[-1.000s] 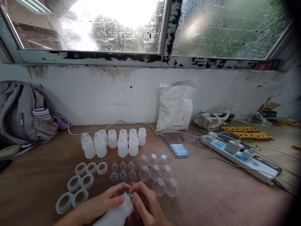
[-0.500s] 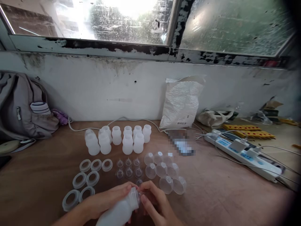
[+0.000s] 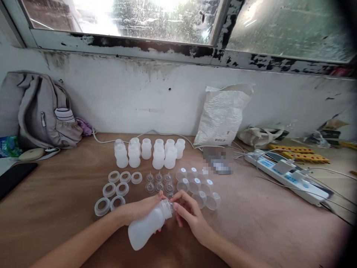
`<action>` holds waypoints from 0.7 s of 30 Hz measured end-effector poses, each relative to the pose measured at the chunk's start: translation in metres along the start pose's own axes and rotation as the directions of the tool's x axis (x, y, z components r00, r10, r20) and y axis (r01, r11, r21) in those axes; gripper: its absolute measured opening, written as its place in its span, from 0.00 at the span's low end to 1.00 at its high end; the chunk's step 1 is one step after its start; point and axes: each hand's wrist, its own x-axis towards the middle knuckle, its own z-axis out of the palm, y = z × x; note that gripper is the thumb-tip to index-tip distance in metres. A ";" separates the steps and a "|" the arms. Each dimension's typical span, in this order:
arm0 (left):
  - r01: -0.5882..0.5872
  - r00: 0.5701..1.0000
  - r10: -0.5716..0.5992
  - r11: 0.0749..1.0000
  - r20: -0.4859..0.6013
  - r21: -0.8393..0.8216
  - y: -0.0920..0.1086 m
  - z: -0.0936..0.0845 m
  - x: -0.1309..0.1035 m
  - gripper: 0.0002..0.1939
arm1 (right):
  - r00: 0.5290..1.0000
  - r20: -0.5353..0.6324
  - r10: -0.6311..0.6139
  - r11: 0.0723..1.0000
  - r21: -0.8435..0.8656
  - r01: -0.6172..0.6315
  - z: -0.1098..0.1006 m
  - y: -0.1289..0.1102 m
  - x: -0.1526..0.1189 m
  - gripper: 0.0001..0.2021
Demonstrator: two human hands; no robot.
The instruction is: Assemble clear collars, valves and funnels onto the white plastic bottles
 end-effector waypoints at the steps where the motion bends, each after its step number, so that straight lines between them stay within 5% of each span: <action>1: -0.008 1.000 0.008 1.000 0.001 0.001 0.000 0.000 0.000 0.31 | 1.000 0.013 0.006 1.000 0.022 -0.006 0.000 0.000 0.001 0.12; 13: 0.014 0.999 -0.008 0.991 -0.044 0.133 0.000 0.002 -0.005 0.36 | 0.990 0.142 0.003 1.000 -0.018 -0.001 0.004 0.008 0.001 0.15; 21: -0.002 0.988 -0.035 0.971 0.150 0.238 0.008 0.003 -0.012 0.37 | 0.967 0.249 -0.060 0.990 -0.110 0.090 -0.003 0.005 -0.002 0.16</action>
